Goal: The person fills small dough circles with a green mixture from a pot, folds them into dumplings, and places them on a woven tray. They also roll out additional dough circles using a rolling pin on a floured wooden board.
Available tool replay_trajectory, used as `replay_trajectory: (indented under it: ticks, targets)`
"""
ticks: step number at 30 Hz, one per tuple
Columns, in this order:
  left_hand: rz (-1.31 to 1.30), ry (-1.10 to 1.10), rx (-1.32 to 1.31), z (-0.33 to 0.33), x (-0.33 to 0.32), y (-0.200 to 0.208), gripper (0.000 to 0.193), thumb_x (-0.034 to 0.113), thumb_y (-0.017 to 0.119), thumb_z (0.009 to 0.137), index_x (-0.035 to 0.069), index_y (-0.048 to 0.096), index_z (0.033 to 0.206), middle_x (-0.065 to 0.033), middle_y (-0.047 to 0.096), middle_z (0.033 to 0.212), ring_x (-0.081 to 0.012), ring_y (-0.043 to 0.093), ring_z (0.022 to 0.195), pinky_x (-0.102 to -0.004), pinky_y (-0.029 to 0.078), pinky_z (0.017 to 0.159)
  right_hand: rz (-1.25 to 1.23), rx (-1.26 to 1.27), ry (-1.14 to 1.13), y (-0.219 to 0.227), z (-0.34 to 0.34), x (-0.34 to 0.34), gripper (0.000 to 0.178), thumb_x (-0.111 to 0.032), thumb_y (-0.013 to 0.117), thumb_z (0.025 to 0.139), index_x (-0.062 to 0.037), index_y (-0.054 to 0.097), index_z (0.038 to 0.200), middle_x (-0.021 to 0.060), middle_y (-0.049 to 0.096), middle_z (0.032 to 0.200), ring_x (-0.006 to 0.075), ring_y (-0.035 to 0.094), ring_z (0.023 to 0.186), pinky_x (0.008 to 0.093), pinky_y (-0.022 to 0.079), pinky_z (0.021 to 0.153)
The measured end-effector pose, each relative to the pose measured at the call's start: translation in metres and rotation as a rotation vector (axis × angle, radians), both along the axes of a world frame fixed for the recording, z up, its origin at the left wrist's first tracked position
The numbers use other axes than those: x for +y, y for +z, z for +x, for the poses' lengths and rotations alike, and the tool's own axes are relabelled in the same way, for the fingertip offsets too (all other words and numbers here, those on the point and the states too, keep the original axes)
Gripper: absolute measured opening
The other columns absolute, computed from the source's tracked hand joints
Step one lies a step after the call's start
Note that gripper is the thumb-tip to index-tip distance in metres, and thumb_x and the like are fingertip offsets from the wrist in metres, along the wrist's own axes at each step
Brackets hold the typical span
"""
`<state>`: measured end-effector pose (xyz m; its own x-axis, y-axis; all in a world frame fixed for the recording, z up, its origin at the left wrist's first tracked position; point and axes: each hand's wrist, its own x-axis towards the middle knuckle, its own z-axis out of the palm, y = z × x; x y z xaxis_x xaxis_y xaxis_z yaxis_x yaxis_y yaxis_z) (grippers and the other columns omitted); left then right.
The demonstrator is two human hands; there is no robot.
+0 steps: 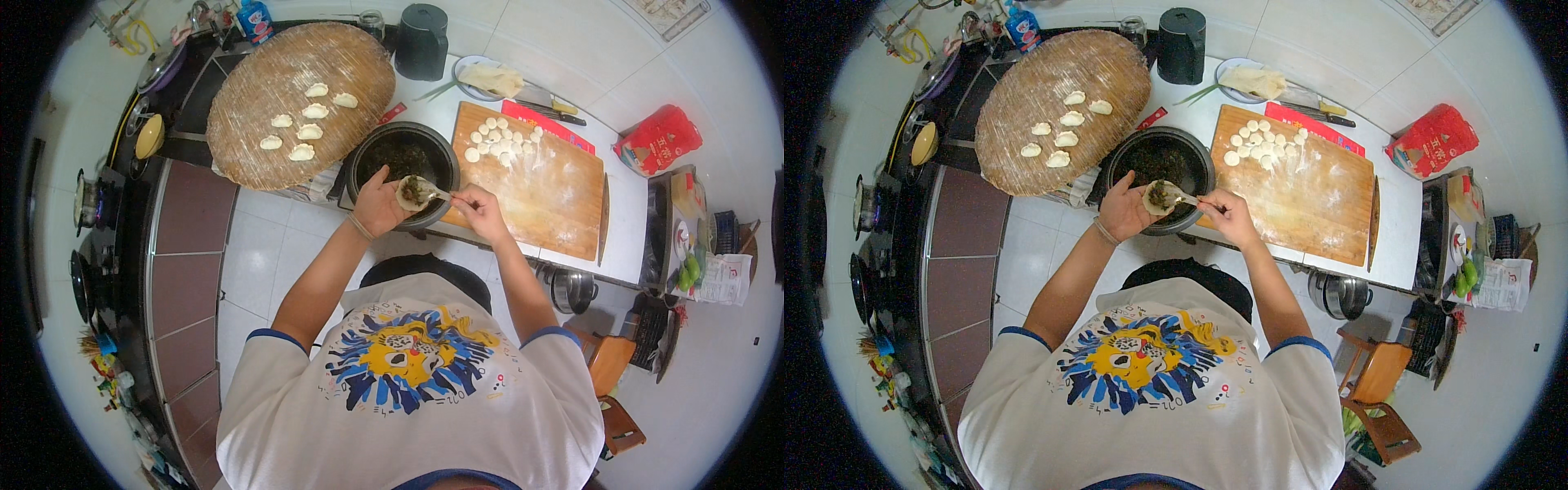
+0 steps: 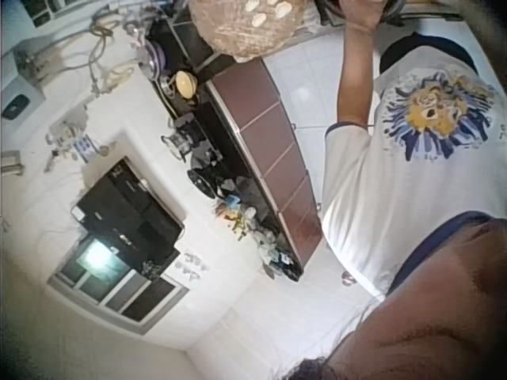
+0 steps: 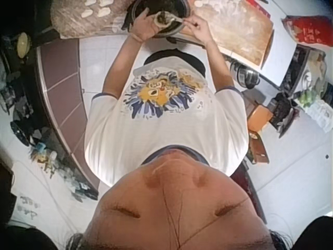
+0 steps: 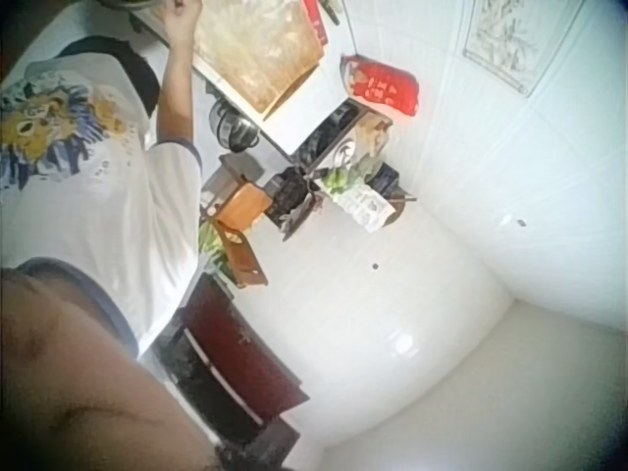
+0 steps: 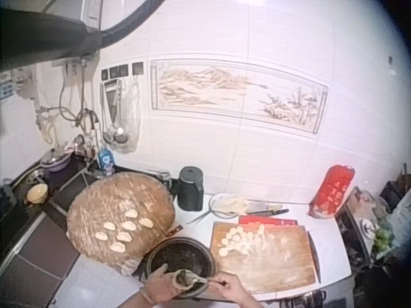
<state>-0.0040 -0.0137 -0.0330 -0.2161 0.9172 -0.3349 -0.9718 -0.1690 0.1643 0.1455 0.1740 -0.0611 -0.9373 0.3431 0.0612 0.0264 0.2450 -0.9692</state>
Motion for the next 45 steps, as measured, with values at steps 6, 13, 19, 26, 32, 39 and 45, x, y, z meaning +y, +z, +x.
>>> replay_trajectory:
  ticks: [6,13,19,26,32,39,45]
  targets:
    - [-0.048,0.051,-0.032,-0.001,0.001,-0.008,0.063,0.048,0.027,0.094,-0.006,0.042,0.123,-0.0188,0.051,0.121,-0.0294,0.050,0.112,-0.0407,0.039,0.096,-0.143,0.009,-0.005,0.004,0.004,0.003,0.004,-0.001,0.061,0.083,0.0000,0.062,0.087,-0.0019,0.057,0.072,0.0039,0.046,0.063,0.0179,0.038,0.059]
    - [-0.098,0.114,0.071,-0.016,-0.001,-0.016,0.058,0.045,0.028,0.095,-0.004,0.044,0.121,-0.0177,0.052,0.120,-0.0285,0.051,0.110,-0.0412,0.041,0.094,-0.263,0.022,-0.072,-0.003,0.002,0.011,0.003,-0.004,0.058,0.087,-0.0021,0.059,0.086,-0.0054,0.053,0.071,0.0017,0.044,0.064,0.0172,0.036,0.058]
    - [-0.065,0.094,0.104,-0.021,-0.005,-0.014,0.058,0.045,0.028,0.095,-0.004,0.044,0.120,-0.0183,0.052,0.120,-0.0297,0.051,0.111,-0.0442,0.041,0.096,-0.154,-0.005,-0.109,0.018,-0.014,-0.004,0.006,-0.008,0.058,0.088,-0.0027,0.059,0.084,-0.0065,0.049,0.069,0.0019,0.040,0.062,0.0177,0.034,0.056]
    - [-0.078,0.097,0.112,-0.022,-0.004,-0.005,0.057,0.045,0.028,0.095,-0.004,0.044,0.120,-0.0185,0.052,0.119,-0.0304,0.051,0.111,-0.0444,0.041,0.097,0.004,-0.031,-0.123,0.019,-0.023,-0.024,0.010,-0.010,0.060,0.087,-0.0011,0.058,0.084,-0.0015,0.049,0.063,0.0040,0.040,0.058,0.0212,0.034,0.051]
    - [-0.092,0.118,0.112,-0.022,-0.004,-0.008,0.058,0.045,0.027,0.095,-0.005,0.042,0.121,-0.0188,0.051,0.120,-0.0297,0.051,0.111,-0.0435,0.042,0.096,0.187,-0.016,-0.076,0.023,-0.021,-0.031,0.009,-0.010,0.061,0.086,-0.0008,0.060,0.085,0.0004,0.050,0.059,0.0061,0.042,0.057,0.0219,0.036,0.051]
    - [-0.089,0.119,0.154,-0.017,-0.002,0.005,0.056,0.044,0.029,0.095,-0.005,0.045,0.118,-0.0169,0.054,0.116,-0.0274,0.054,0.107,-0.0409,0.044,0.093,0.081,0.051,-0.185,0.031,-0.025,-0.033,0.010,-0.009,0.061,0.085,0.0003,0.059,0.083,-0.0010,0.047,0.058,0.0049,0.039,0.055,0.0215,0.035,0.050]
    - [-0.073,0.123,0.158,-0.017,-0.003,0.004,0.057,0.044,0.027,0.095,-0.005,0.043,0.120,-0.0178,0.053,0.118,-0.0286,0.052,0.109,-0.0422,0.043,0.094,0.080,0.062,-0.177,0.022,-0.020,-0.032,0.010,-0.009,0.060,0.086,-0.0004,0.058,0.082,-0.0020,0.046,0.057,0.0047,0.038,0.054,0.0211,0.033,0.049]
